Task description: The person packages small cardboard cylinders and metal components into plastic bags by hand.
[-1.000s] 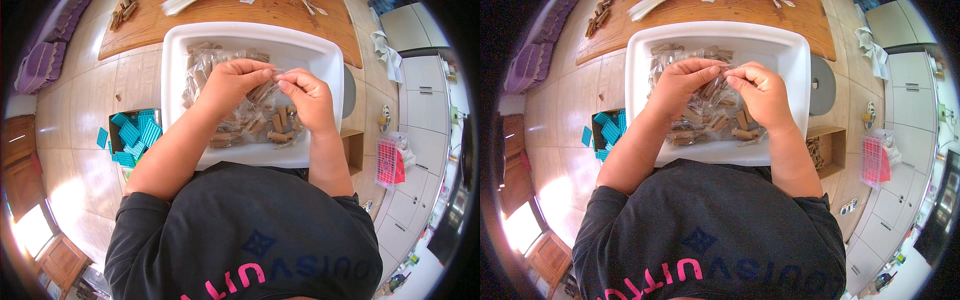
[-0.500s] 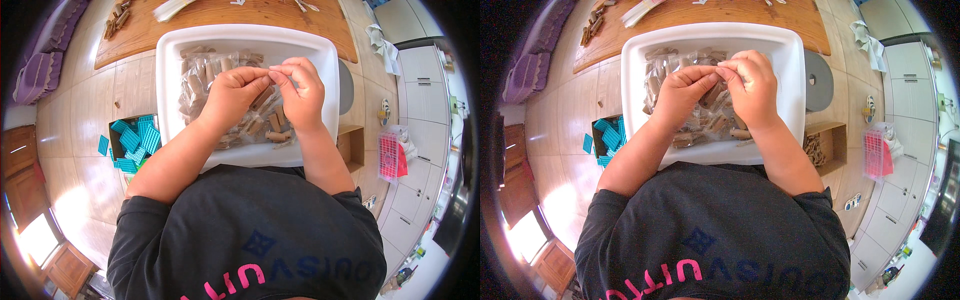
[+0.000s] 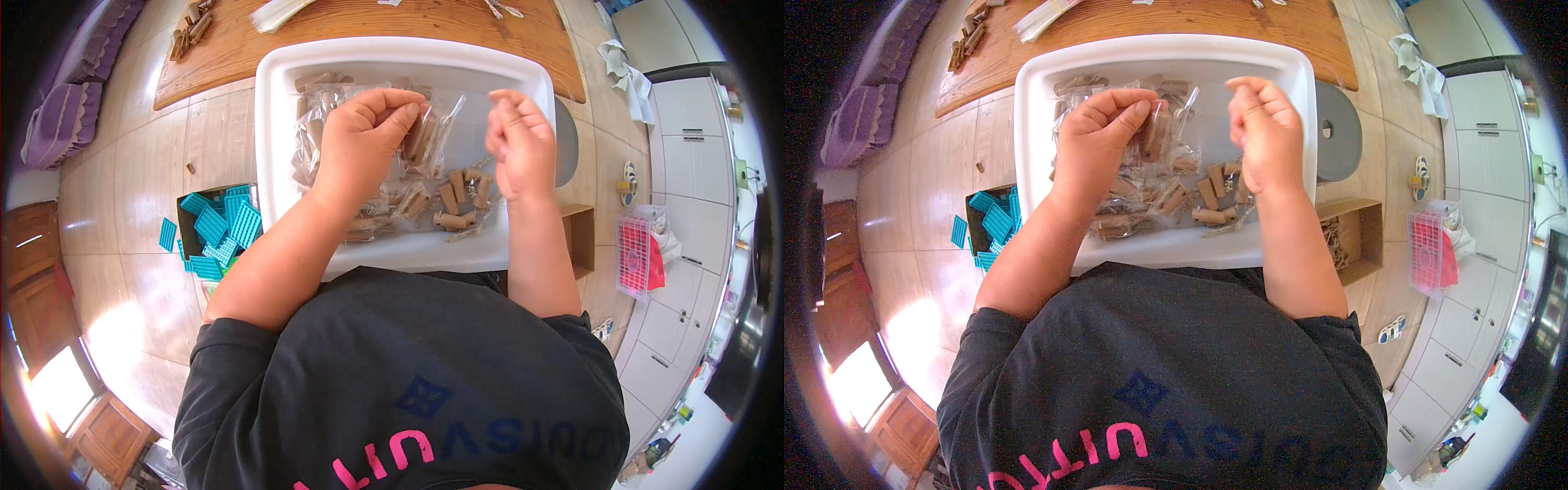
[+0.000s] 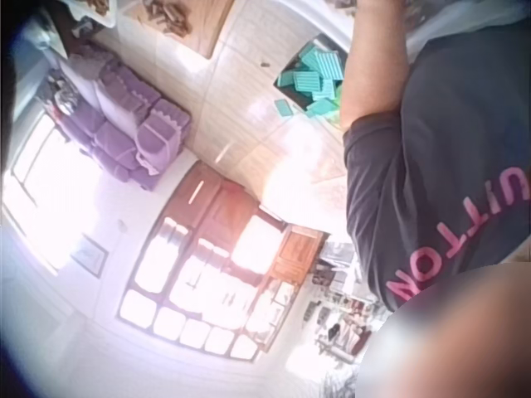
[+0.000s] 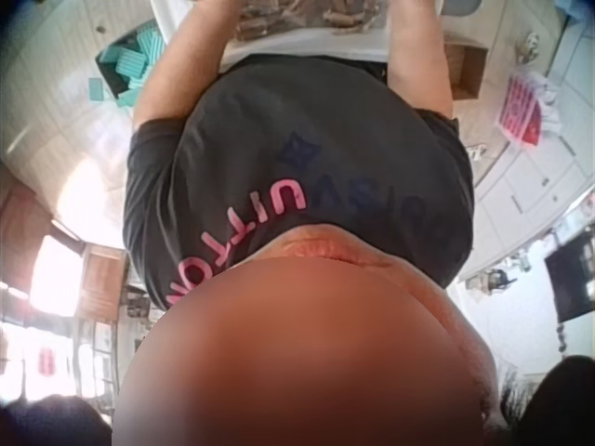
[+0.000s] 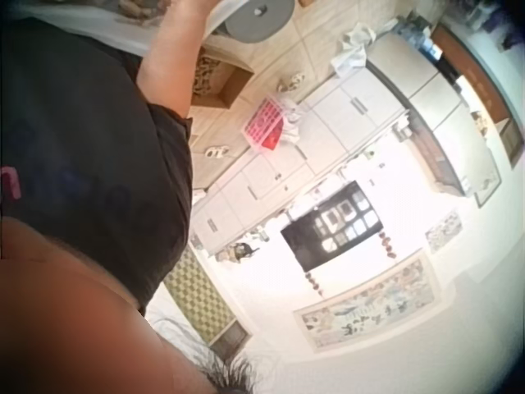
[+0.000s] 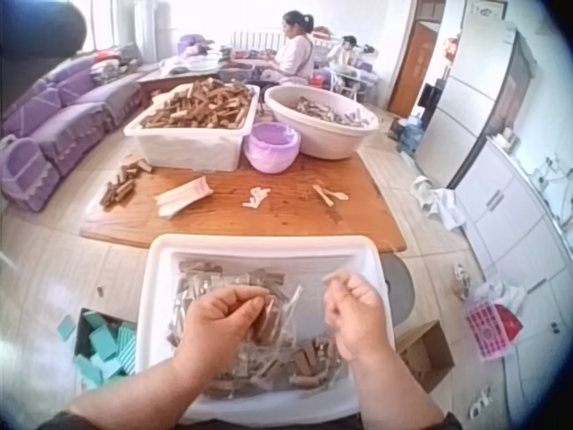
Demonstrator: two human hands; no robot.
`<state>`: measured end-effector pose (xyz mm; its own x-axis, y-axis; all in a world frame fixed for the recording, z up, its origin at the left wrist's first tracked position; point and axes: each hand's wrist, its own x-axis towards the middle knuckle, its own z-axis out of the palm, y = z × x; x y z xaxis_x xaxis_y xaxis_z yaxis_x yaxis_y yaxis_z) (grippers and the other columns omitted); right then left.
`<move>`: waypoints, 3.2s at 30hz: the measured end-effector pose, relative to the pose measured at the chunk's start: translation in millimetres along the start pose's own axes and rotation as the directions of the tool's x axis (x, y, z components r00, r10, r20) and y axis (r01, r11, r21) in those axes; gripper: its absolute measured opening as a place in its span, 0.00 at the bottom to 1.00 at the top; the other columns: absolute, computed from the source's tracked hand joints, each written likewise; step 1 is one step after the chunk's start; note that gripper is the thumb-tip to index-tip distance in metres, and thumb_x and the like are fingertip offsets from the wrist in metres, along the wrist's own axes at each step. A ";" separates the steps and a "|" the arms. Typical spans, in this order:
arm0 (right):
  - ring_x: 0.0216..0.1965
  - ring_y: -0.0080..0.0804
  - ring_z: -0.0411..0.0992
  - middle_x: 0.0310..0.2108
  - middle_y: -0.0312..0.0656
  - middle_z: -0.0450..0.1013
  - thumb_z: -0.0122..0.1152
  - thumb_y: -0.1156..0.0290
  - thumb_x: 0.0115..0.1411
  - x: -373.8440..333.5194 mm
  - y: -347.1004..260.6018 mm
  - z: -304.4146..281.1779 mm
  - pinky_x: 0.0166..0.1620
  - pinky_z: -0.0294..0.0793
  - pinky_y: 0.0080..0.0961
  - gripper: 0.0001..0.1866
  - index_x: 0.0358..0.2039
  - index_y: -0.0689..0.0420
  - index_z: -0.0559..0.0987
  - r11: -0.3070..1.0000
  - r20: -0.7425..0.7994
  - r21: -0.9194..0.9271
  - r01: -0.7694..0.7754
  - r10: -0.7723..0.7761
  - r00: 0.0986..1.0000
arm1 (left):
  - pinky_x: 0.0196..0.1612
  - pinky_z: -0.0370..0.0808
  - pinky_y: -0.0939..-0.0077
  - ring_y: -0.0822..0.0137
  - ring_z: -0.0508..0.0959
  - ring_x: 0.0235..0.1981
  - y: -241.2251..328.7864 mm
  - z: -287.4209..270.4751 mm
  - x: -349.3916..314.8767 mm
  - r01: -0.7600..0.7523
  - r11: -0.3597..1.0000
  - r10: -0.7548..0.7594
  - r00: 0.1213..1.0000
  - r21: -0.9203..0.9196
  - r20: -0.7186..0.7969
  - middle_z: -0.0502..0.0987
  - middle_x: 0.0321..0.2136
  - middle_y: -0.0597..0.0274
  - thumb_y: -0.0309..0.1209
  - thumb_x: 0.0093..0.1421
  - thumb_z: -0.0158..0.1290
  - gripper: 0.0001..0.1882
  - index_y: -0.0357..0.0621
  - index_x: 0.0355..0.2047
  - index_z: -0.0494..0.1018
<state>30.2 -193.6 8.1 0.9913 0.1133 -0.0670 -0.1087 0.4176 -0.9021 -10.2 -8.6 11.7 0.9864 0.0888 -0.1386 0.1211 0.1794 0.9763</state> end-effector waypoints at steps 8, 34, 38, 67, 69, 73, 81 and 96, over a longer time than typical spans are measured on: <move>0.20 0.10 0.58 0.20 0.26 0.66 0.59 0.68 0.55 -11.9 6.4 25.0 0.24 0.56 0.08 0.09 0.30 0.61 0.75 0.939 0.067 -0.329 -0.102 0.131 0.989 | 0.32 0.71 0.87 0.79 0.74 0.29 0.1 -2.1 0.1 -0.020 0.999 0.019 1.000 0.030 0.018 0.77 0.30 0.64 0.26 0.58 0.50 0.06 0.37 0.35 0.72; 0.18 0.12 0.57 0.19 0.30 0.68 0.57 0.67 0.56 -1.5 10.9 17.5 0.21 0.54 0.10 0.09 0.32 0.60 0.75 0.884 0.102 -0.402 -0.240 0.303 0.948 | 0.30 0.72 0.83 0.76 0.74 0.28 -12.0 -3.9 6.3 -0.076 0.986 0.078 0.997 0.150 -0.009 0.76 0.28 0.57 0.24 0.56 0.49 0.21 0.36 0.51 0.61; 0.22 0.13 0.60 0.29 0.34 0.72 0.55 0.70 0.56 7.7 10.1 -2.1 0.26 0.60 0.12 0.10 0.37 0.60 0.76 0.875 0.026 -0.462 -0.148 0.180 0.983 | 0.39 0.73 0.80 0.70 0.74 0.40 -20.3 -8.4 17.4 -0.284 0.955 0.292 0.950 0.081 -0.109 0.68 0.48 0.47 0.23 0.57 0.47 0.28 0.37 0.57 0.53; 0.30 0.27 0.70 0.27 0.39 0.73 0.64 0.70 0.47 -11.2 -14.4 -15.2 0.34 0.68 0.22 0.11 0.31 0.60 0.76 0.217 0.079 -0.976 -0.002 0.364 0.928 | 0.36 0.71 0.82 0.76 0.74 0.32 -21.9 -0.5 3.8 -0.247 0.952 0.224 0.965 0.179 0.136 0.76 0.30 0.64 0.28 0.58 0.50 0.11 0.37 0.40 0.72; 0.30 0.22 0.69 0.27 0.36 0.73 0.64 0.70 0.48 -12.3 -14.8 -6.4 0.34 0.68 0.19 0.12 0.32 0.60 0.76 0.384 0.123 -0.923 -0.017 0.338 0.933 | 0.35 0.71 0.82 0.76 0.74 0.32 -22.1 -0.3 4.4 -0.125 0.975 0.085 0.974 0.185 0.208 0.76 0.31 0.62 0.30 0.57 0.53 0.13 0.37 0.42 0.71; 0.26 0.17 0.66 0.24 0.34 0.72 0.63 0.67 0.50 -14.7 -7.6 3.2 0.28 0.65 0.17 0.12 0.33 0.60 0.77 0.638 0.264 -0.764 0.096 0.173 0.949 | 0.36 0.72 0.83 0.75 0.74 0.33 -13.1 -0.8 2.8 0.123 0.985 -0.156 0.929 0.118 0.337 0.76 0.31 0.60 0.30 0.56 0.54 0.15 0.35 0.42 0.71; 0.27 0.15 0.66 0.26 0.30 0.71 0.59 0.66 0.56 -5.1 -10.4 -1.7 0.30 0.64 0.11 0.12 0.36 0.60 0.77 0.837 -0.078 -0.545 0.058 -0.120 0.990 | 0.42 0.73 0.82 0.73 0.74 0.36 -7.5 -6.5 7.1 0.111 0.985 -0.070 0.960 -0.136 0.272 0.74 0.35 0.60 0.24 0.56 0.52 0.12 0.36 0.40 0.70; 0.30 0.19 0.70 0.27 0.36 0.73 0.60 0.75 0.53 -11.9 -6.2 8.0 0.34 0.67 0.13 0.08 0.34 0.63 0.76 0.964 0.039 -0.267 0.001 0.010 0.999 | 0.42 0.72 0.83 0.75 0.73 0.36 -7.6 0.8 2.8 -0.024 1.000 0.028 0.965 -0.018 0.260 0.74 0.37 0.61 0.22 0.52 0.56 0.24 0.40 0.50 0.65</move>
<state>18.5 -190.3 17.9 0.9866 0.1521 -0.0592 -0.0840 0.1623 -0.9832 -8.3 -10.5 4.0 0.9844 -0.1642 -0.0634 0.0954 0.1951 0.9761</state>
